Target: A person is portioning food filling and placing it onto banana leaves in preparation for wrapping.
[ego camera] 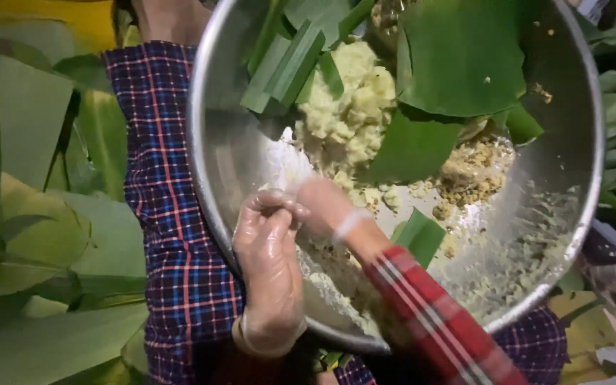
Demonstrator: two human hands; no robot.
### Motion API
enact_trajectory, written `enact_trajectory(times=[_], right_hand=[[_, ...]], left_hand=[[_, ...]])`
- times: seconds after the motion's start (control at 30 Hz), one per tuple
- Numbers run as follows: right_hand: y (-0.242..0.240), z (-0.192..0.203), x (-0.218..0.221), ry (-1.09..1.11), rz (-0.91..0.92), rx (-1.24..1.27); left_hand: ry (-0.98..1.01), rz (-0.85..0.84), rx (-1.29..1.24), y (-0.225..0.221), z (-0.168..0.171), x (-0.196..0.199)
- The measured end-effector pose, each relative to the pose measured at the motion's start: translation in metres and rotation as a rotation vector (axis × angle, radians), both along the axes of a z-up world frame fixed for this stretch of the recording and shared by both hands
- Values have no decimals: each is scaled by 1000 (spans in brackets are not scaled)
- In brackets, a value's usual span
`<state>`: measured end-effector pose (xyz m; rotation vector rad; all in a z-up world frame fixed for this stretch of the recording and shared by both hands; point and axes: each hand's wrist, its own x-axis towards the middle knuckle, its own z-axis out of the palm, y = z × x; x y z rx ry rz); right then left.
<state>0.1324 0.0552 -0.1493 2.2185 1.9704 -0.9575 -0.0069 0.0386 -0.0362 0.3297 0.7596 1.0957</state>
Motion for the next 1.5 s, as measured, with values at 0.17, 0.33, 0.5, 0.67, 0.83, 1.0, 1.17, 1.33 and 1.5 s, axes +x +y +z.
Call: enact_trajectory(times=[0.17,0.33,0.5,0.67,0.83,1.0,1.17,1.33,1.5], right_hand=[[-87,104,-2,278,53,-502],[-173,106,1,171,-98,-192],[-179,119,-3,185,-136,239],[-181,150,1,301,-55,223],[-199,138,-27,236,-223,403],[-149,185,-37,699,-825,536],[-76,170,-68,489,-248,510],[-87,141,-67,472,-453,456],[-105,154,-40,542,-304,460]], left_hand=[[58,-27,-20,-3,6,-5],[-18,-47,-26,-3,-3,-3],[-70,-48,-10,-6,-7,-5],[31,-133,-56,-8,3,-6],[-47,-141,-63,-12,-8,-2],[-47,-201,-192,-20,-8,2],[-171,-335,-293,-14,19,1],[-31,-226,-342,-28,-22,-1],[-119,-168,-446,-15,-8,3]])
